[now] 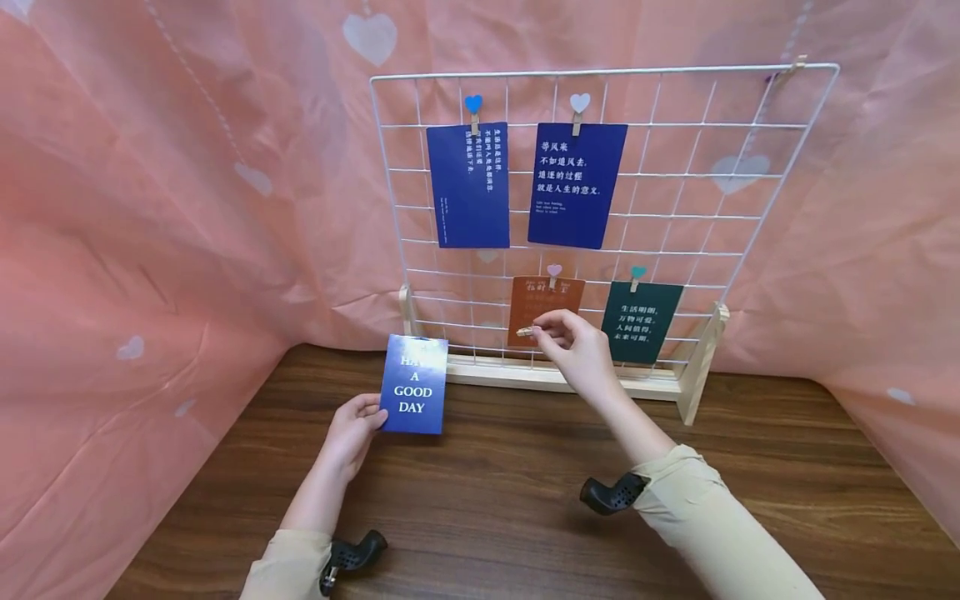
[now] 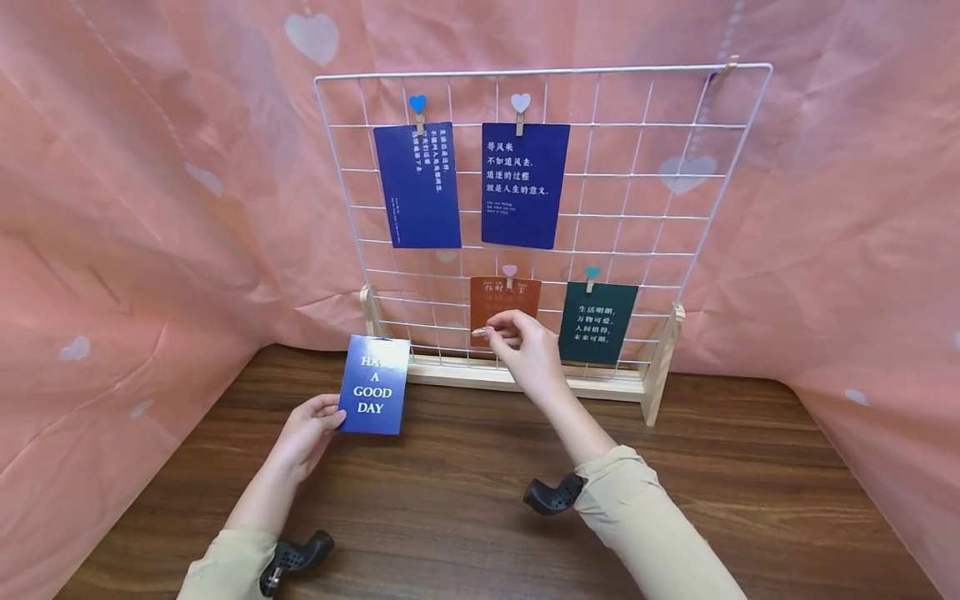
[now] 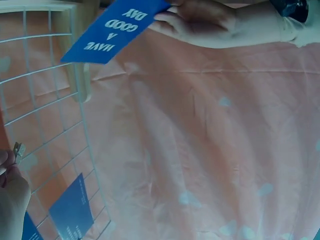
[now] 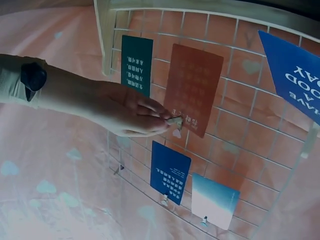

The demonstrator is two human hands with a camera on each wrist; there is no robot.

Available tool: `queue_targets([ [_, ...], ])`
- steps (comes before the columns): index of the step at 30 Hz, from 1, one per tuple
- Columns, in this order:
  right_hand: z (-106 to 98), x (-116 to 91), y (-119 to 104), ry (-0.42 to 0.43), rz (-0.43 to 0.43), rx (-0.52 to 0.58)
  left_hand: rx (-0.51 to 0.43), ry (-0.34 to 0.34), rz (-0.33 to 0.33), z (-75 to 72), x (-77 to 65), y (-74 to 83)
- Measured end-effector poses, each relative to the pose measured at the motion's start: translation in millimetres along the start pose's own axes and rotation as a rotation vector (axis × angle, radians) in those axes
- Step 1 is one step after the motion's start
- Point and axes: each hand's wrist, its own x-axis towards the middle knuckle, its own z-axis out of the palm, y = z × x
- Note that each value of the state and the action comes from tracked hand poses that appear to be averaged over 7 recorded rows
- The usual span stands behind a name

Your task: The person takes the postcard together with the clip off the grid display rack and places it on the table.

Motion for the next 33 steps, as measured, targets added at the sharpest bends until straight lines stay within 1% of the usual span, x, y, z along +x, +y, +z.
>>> queue_targets([
  [3, -10.3, -5.3, 3.5, -0.007, 0.028, -0.001, 0.02, -0.005, -0.024, -6.6, -3.9, -0.2],
  [6, -19.5, -11.5, 7.9, -0.013, 0.054, 0.002, 0.019, 0.002, -0.03, -13.7, -6.9, -1.8],
  [12, -40.0, -31.0, 18.5, -0.035, 0.138, 0.032, 0.023, -0.005, -0.037, -25.1, -13.6, -5.7],
  [16, -54.1, -42.8, 24.6, -0.024, 0.157, 0.029, 0.017, 0.007, -0.037, -31.5, -16.6, -6.8],
  [20, -65.7, -52.7, 22.0, -0.013, 0.153, 0.038, 0.044, 0.013, -0.046, -37.6, -19.3, -7.4],
  [22, -71.2, -57.3, 20.8, -0.007, 0.143, 0.001, 0.062, 0.015, -0.053, -40.3, -20.0, -8.1],
  [24, -76.2, -62.0, 26.3, -0.002, 0.142, -0.041, 0.074, 0.011, -0.057, -42.6, -20.6, -9.0],
  [27, -83.8, -69.2, 40.7, 0.006, 0.165, -0.106, 0.09, -0.005, -0.063, -45.6, -20.8, -11.3],
  [30, -91.3, -76.4, 54.4, 0.008, 0.202, -0.133, 0.099, -0.017, -0.061, -48.2, -21.3, -13.9],
  [33, -98.7, -82.3, 61.2, 0.009, 0.226, -0.153, 0.098, -0.017, -0.055, -50.1, -21.3, -15.7],
])
